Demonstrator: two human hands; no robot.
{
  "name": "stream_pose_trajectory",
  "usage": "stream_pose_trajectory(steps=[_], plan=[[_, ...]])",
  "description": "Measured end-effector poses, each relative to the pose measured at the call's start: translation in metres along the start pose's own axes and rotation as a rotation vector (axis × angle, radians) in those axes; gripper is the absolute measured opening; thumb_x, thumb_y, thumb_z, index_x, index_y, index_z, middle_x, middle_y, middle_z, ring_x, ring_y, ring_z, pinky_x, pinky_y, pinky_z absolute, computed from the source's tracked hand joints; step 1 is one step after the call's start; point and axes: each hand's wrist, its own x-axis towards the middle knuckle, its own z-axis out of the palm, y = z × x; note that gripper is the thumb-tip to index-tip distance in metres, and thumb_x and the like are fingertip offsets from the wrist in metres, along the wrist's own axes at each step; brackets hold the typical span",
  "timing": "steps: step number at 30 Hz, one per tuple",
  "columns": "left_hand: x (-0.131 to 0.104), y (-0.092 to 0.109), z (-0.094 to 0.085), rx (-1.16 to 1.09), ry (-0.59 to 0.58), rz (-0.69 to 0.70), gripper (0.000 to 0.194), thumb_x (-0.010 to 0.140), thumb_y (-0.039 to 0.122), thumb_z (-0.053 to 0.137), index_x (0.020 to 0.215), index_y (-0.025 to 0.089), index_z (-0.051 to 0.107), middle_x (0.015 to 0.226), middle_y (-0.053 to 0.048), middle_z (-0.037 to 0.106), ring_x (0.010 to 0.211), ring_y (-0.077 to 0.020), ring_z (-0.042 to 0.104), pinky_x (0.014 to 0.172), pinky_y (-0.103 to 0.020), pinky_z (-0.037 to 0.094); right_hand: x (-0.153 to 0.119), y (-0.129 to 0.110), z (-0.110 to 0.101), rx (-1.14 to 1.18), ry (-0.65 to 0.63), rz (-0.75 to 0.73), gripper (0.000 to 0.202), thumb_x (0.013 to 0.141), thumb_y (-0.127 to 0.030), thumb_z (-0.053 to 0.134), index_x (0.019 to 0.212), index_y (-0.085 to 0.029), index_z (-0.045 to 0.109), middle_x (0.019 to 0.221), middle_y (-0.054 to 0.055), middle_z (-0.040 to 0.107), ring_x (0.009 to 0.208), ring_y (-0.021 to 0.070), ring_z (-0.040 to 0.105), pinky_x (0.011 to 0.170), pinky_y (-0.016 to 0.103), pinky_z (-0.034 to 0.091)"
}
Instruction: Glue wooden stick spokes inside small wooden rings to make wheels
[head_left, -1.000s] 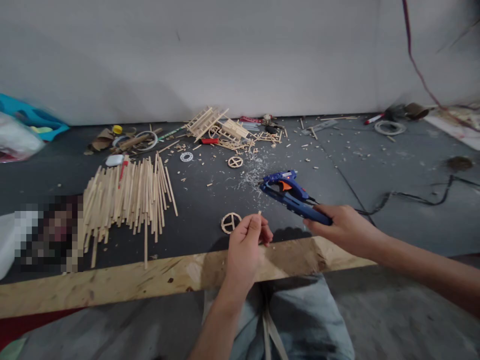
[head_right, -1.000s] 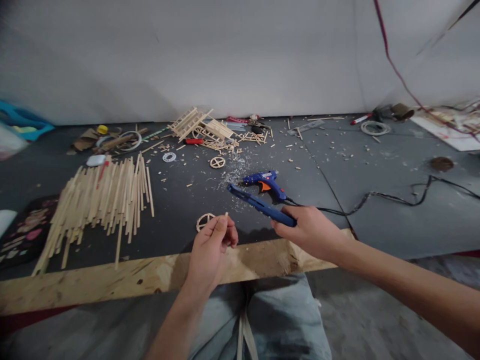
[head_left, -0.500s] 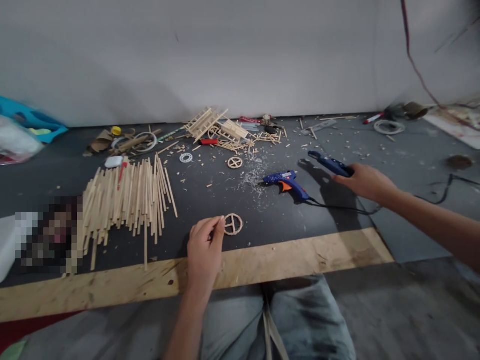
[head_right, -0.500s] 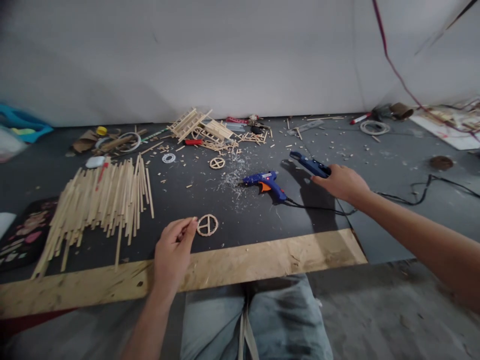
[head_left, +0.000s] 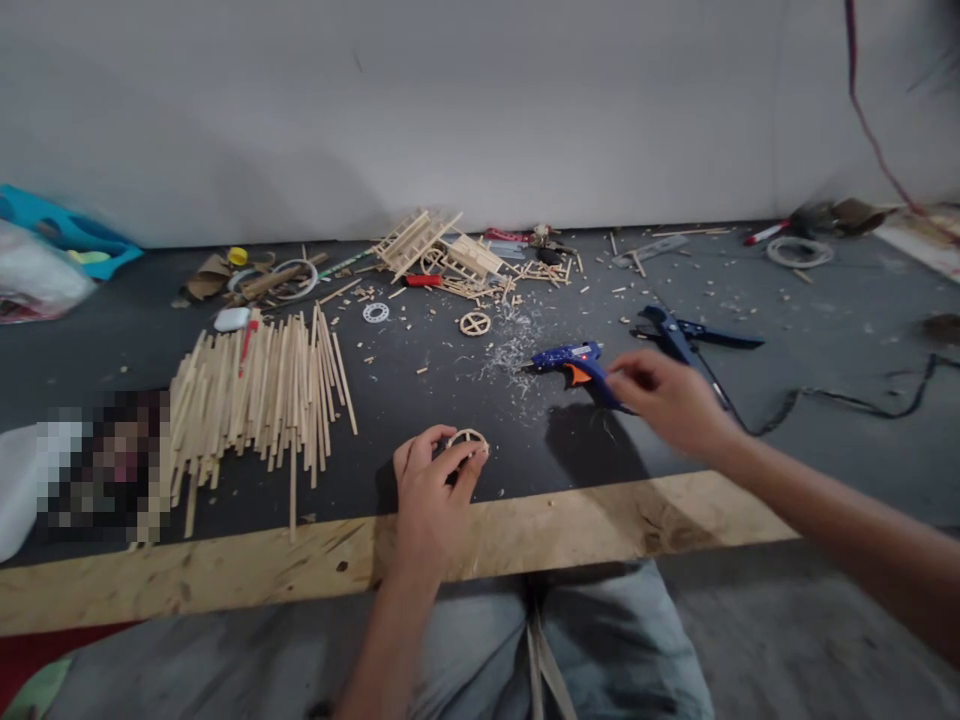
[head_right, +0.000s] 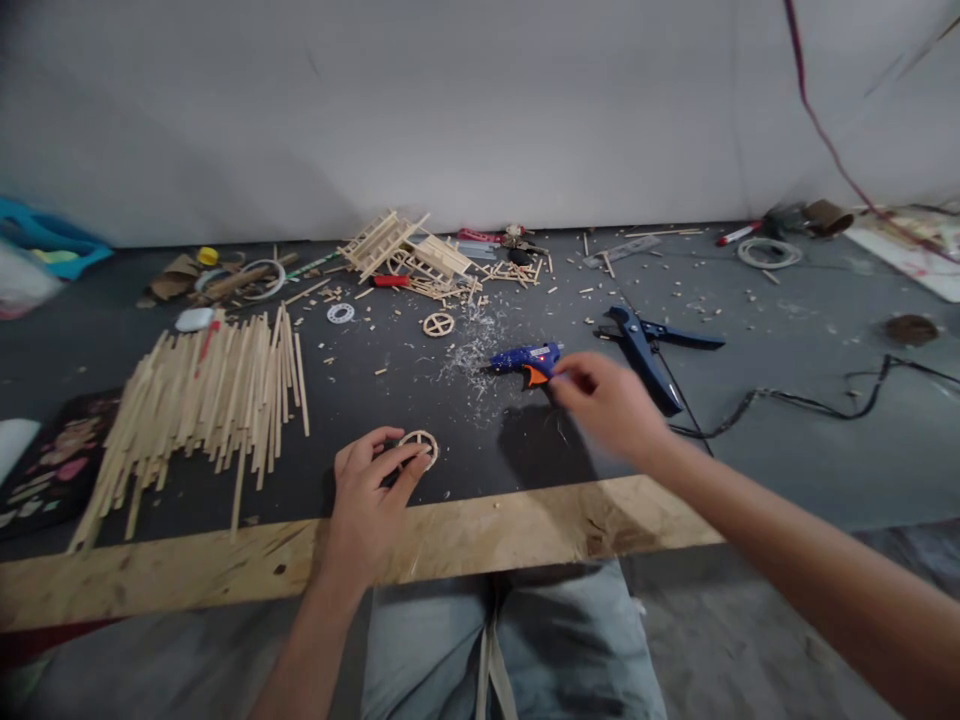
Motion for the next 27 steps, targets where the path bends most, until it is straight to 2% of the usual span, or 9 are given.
stream_pose_trajectory(steps=[2,3,5,7,12,14,18,21,27], plan=[[0.0,0.008,0.002,-0.022,-0.027,0.036,0.016,0.082,0.032,0.058,0.088,0.03,0.072,0.106,-0.005,0.059,0.101,-0.0239,0.047,0.089,-0.042,0.041,-0.022,-0.03,0.021,0.186,-0.246,-0.068,0.036,0.08,-0.042,0.053,0.106,-0.019,0.059,0.079,0.003,0.064,0.066,0.0136,0.056,0.063,0.025,0.043],[-0.001,0.012,0.003,-0.029,-0.04,0.059,0.015,0.082,0.031,0.058,0.088,0.03,0.072,0.107,-0.005,0.058,0.101,-0.0239,0.047,0.089,-0.042,0.041,-0.031,-0.043,0.031,0.263,-0.321,-0.096,0.035,0.08,-0.04,0.055,0.108,-0.02,0.058,0.081,0.002,0.065,0.069,0.0137,0.057,0.064,0.025,0.044],[-0.001,0.018,0.004,-0.036,-0.066,0.103,0.015,0.082,0.028,0.058,0.087,0.028,0.072,0.11,-0.006,0.058,0.103,-0.0243,0.046,0.089,-0.043,0.041,-0.043,-0.06,0.047,0.37,-0.424,-0.102,0.033,0.08,-0.039,0.055,0.108,-0.021,0.058,0.082,0.002,0.065,0.07,0.0132,0.058,0.063,0.024,0.044],[-0.002,0.021,0.003,-0.036,-0.089,0.138,0.016,0.083,0.024,0.056,0.087,0.026,0.071,0.112,-0.007,0.057,0.104,-0.0249,0.046,0.089,-0.043,0.041,-0.047,-0.069,0.057,0.43,-0.453,-0.107,0.025,0.082,-0.036,0.054,0.099,-0.02,0.061,0.082,0.001,0.066,0.071,0.0126,0.058,0.063,0.024,0.044],[-0.005,0.018,0.001,-0.018,-0.122,0.156,0.015,0.084,0.025,0.055,0.087,0.025,0.069,0.113,-0.007,0.057,0.107,-0.025,0.046,0.091,-0.044,0.04,-0.044,-0.066,0.07,0.507,-0.431,-0.092,0.019,0.085,-0.031,0.05,0.09,-0.019,0.063,0.081,0.001,0.065,0.074,0.0119,0.058,0.067,0.023,0.043],[-0.005,0.013,0.001,-0.002,-0.124,0.127,0.015,0.082,0.028,0.058,0.095,0.026,0.066,0.115,-0.007,0.056,0.109,-0.0254,0.047,0.093,-0.044,0.039,-0.044,-0.063,0.075,0.533,-0.402,-0.066,0.019,0.085,-0.032,0.05,0.089,-0.019,0.063,0.081,0.001,0.065,0.075,0.0123,0.057,0.068,0.023,0.043],[-0.001,0.001,0.006,0.1,-0.125,0.012,0.047,0.074,0.028,0.067,0.119,0.021,0.054,0.125,-0.012,0.052,0.114,-0.0307,0.044,0.095,-0.049,0.037,-0.046,-0.058,0.086,0.602,-0.378,0.017,0.017,0.084,-0.032,0.052,0.088,-0.019,0.063,0.078,0.0,0.064,0.071,0.0124,0.057,0.066,0.023,0.044],[0.005,-0.004,0.008,0.1,-0.175,-0.01,0.046,0.077,0.021,0.063,0.121,0.018,0.051,0.121,-0.012,0.056,0.112,-0.0298,0.047,0.095,-0.048,0.038,-0.048,-0.059,0.091,0.63,-0.375,0.038,0.015,0.083,-0.03,0.053,0.087,-0.02,0.064,0.076,0.0,0.063,0.07,0.0124,0.057,0.065,0.023,0.043],[0.005,0.005,0.005,0.015,-0.12,0.053,0.052,0.075,0.021,0.065,0.124,0.02,0.047,0.115,-0.011,0.059,0.11,-0.0276,0.05,0.096,-0.046,0.04,-0.047,-0.066,0.095,0.634,-0.222,0.046,0.012,0.082,-0.028,0.056,0.084,-0.02,0.065,0.083,0.0,0.065,0.078,0.0131,0.058,0.072,0.023,0.043]])
